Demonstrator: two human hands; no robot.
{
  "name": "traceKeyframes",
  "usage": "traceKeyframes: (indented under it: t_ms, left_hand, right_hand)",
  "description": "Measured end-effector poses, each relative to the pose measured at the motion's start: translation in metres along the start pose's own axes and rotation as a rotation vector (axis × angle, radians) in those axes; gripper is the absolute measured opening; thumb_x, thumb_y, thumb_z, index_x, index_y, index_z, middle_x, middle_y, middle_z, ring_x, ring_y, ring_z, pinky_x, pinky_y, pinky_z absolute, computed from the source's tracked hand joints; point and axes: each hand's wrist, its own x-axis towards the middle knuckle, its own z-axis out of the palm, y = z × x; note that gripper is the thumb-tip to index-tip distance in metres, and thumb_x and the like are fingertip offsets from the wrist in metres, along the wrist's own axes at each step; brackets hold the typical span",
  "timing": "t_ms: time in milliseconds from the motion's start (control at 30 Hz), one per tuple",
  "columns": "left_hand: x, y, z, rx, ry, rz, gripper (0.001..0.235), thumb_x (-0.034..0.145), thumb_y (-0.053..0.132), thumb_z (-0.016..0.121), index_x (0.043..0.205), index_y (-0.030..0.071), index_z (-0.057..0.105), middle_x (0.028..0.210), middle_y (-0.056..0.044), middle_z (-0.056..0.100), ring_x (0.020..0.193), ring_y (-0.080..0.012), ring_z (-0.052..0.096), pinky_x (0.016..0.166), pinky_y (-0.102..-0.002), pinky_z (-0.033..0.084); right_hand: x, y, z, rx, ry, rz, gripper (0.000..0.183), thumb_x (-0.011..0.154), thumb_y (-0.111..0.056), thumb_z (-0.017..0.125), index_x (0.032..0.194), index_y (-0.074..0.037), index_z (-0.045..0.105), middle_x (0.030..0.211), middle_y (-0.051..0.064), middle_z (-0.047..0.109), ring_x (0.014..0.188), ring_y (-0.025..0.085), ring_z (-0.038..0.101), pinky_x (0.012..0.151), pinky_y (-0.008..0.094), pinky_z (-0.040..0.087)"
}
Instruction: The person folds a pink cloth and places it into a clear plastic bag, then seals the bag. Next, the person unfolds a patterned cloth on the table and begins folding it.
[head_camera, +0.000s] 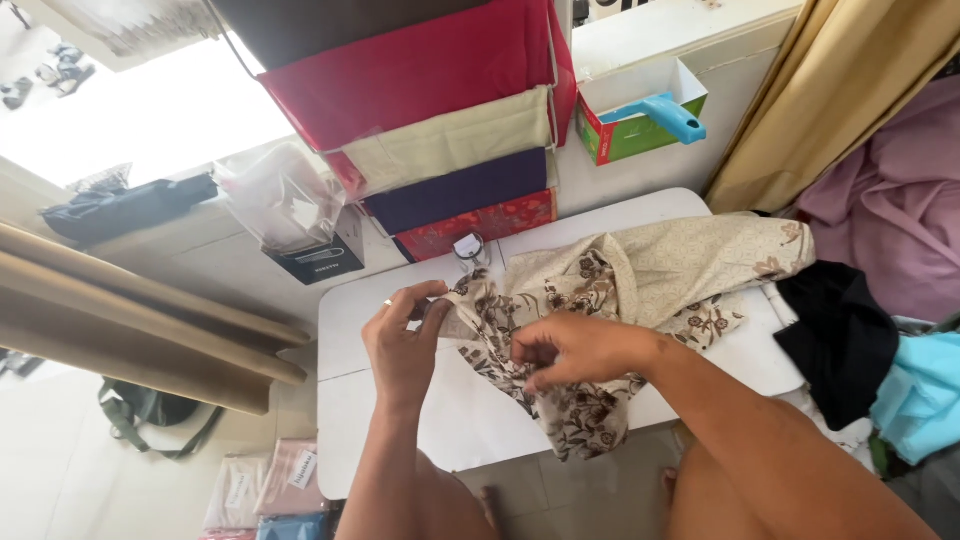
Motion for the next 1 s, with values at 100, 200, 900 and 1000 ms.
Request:
traceKeyframes:
  t_ms: [100, 200, 900, 1000]
  left_hand:
    - [0.003, 0.001, 0.003, -0.011, 0.032, -0.002, 0.018, 0.086, 0.006, 0.081, 0.101, 0.016, 0.079, 0.084, -0.001, 0.074, 0.069, -0.0173, 0.071, 0.067, -0.031, 0.061]
    - [0.005, 0.0, 0.005, -0.04, 0.049, 0.006, 0.013, 0.092, 0.005, 0.075, 0.101, 0.014, 0.079, 0.086, -0.003, 0.075, 0.071, -0.0191, 0.073, 0.068, -0.032, 0.061]
    - [0.008, 0.005, 0.005, -0.06, -0.062, 0.098, 0.008, 0.089, 0.021, 0.082, 0.09, 0.014, 0.077, 0.068, 0.0, 0.068, 0.054, -0.0159, 0.059, 0.058, -0.03, 0.052]
    - [0.009, 0.003, 0.0, -0.05, -0.054, 0.095, 0.009, 0.09, 0.02, 0.082, 0.091, 0.013, 0.077, 0.07, -0.001, 0.069, 0.056, -0.0164, 0.061, 0.06, -0.03, 0.053]
  right_hand:
    - [0.002, -0.007, -0.005, 0.03, -0.001, -0.035, 0.027, 0.082, -0.026, 0.083, 0.099, -0.008, 0.075, 0.083, 0.004, 0.075, 0.079, 0.019, 0.066, 0.074, 0.035, 0.053]
    - [0.002, -0.018, -0.008, 0.113, 0.118, -0.022, 0.048, 0.082, -0.037, 0.083, 0.117, -0.009, 0.066, 0.078, 0.005, 0.068, 0.067, 0.018, 0.058, 0.063, 0.034, 0.048]
    - [0.035, -0.006, 0.019, -0.049, 0.607, -0.14, 0.022, 0.09, -0.02, 0.072, 0.109, -0.01, 0.072, 0.071, 0.011, 0.073, 0.064, 0.026, 0.071, 0.062, 0.033, 0.055]
    - [0.037, 0.0, 0.007, 0.005, 0.538, -0.14, 0.021, 0.096, -0.011, 0.062, 0.113, -0.006, 0.074, 0.083, 0.014, 0.075, 0.071, 0.025, 0.072, 0.07, 0.034, 0.058]
